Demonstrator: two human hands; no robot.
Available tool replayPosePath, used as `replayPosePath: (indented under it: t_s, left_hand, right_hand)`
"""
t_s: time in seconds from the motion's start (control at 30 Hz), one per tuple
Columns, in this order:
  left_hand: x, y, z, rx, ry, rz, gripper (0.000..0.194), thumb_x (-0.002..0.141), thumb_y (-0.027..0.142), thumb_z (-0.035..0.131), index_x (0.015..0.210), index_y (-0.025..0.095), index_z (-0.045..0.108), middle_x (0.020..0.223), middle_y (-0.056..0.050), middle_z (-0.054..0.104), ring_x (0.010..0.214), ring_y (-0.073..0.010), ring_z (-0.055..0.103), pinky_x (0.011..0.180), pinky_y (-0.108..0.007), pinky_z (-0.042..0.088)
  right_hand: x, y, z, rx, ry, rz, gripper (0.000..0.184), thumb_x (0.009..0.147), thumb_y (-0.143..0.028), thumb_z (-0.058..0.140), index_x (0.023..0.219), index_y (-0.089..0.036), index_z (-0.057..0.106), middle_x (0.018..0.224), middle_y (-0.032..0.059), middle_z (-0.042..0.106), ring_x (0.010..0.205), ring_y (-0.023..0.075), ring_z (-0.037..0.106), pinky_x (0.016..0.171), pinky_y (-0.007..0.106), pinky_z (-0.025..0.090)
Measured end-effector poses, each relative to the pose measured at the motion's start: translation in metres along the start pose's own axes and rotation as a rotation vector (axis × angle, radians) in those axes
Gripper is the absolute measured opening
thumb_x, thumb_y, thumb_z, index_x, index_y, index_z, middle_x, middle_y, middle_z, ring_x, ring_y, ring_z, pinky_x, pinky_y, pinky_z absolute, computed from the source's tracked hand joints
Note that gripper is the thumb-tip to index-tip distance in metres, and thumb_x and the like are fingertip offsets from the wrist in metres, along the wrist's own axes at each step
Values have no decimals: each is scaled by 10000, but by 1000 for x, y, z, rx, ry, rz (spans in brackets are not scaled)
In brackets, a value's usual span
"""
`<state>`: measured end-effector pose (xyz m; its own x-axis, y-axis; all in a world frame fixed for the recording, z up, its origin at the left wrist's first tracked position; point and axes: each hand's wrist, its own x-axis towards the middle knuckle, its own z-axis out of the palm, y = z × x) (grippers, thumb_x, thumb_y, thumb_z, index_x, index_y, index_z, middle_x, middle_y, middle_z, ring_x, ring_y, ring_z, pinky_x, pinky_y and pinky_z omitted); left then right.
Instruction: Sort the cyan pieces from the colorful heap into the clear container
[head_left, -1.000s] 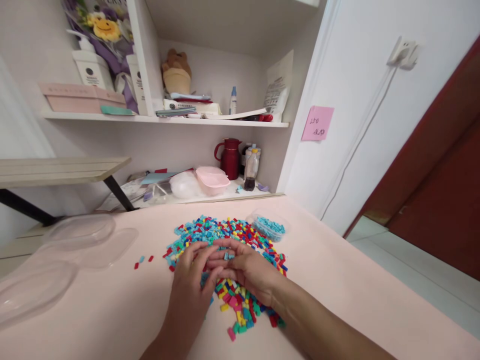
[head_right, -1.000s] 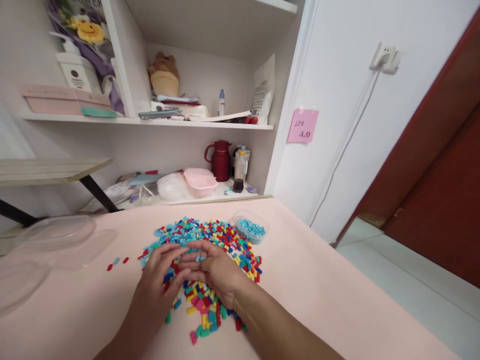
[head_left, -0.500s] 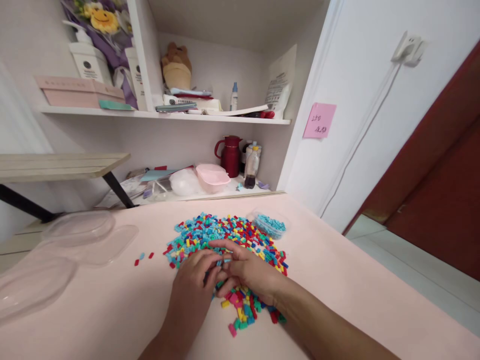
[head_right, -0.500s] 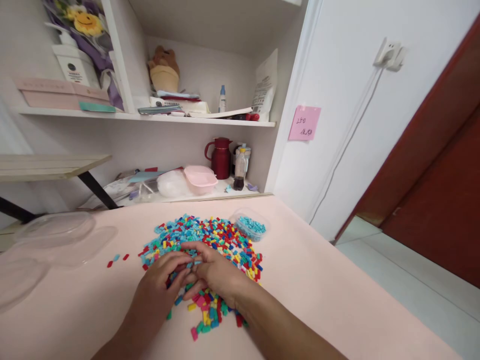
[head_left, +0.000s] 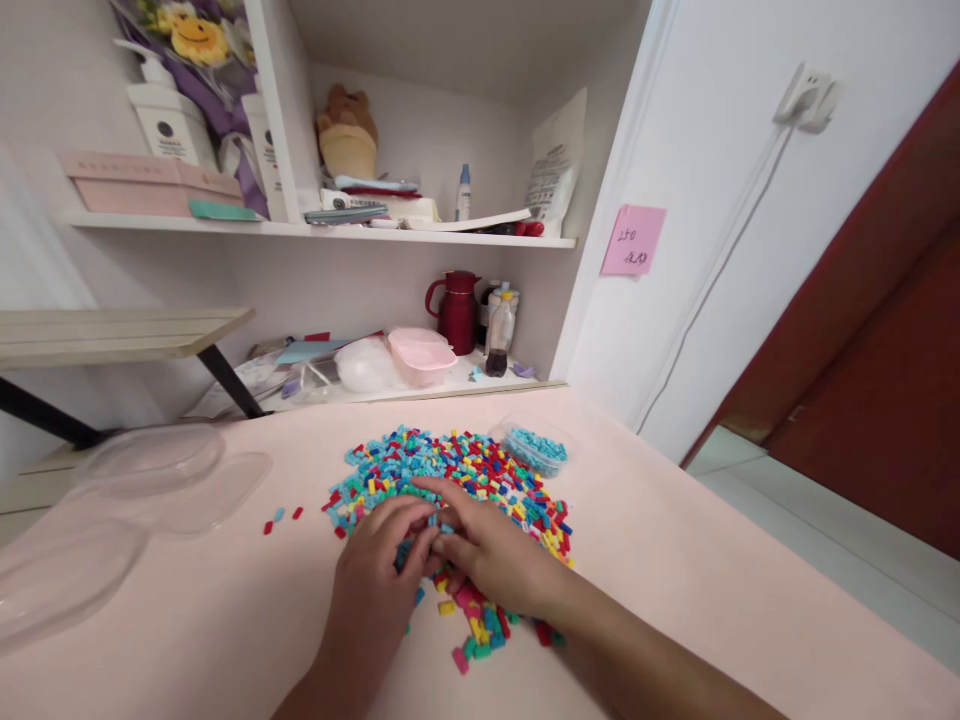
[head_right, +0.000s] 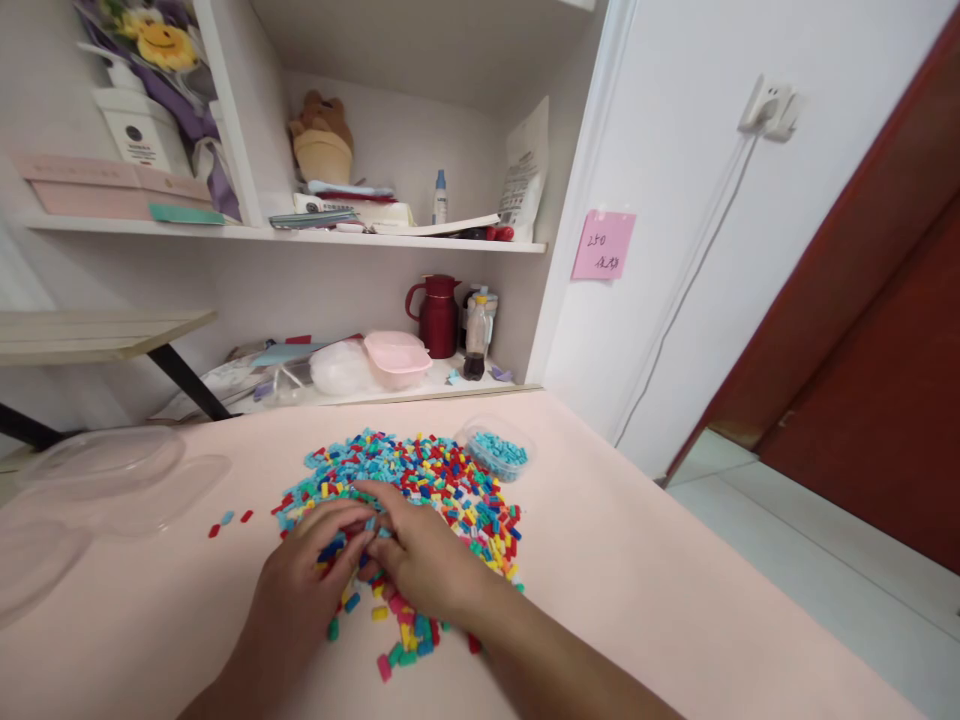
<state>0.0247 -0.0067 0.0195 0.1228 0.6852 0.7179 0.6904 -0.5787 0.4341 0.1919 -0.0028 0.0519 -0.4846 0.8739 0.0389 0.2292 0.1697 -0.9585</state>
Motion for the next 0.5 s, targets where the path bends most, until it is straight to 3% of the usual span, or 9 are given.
replayPosePath:
  t_s: [0.27,0.4,0.5]
  left_hand:
    - [1,-3,1,-54,34,-59,154,849,279,558,944,254,677,971,-25,721,824,-166,698,733,-281,559]
    - [-2,-4,1,-121,-4,-191,135,807,283,587,917,264,663,881,-2,727,733,-165,702,686,-274,551]
    - [-3,-3,2,-211,-60,-334,122,782,292,610,899,261,626,766,22,715,697,-171,700,683,-274,538]
  right_hand:
    - [3,-1,-5,-361,143,-135,616,834,-216,594,1419,-318,430,854,10,723,787,209,667,759,292,490]
    - [4,-2,-5,-475,202,-109,576,843,-261,617,1394,-321,463,743,-14,707,730,193,660,725,260,478]
    - [6,-1,-5,-400,210,-104,569,831,-240,622,1376,-314,479,713,-23,697,660,177,661,680,248,481]
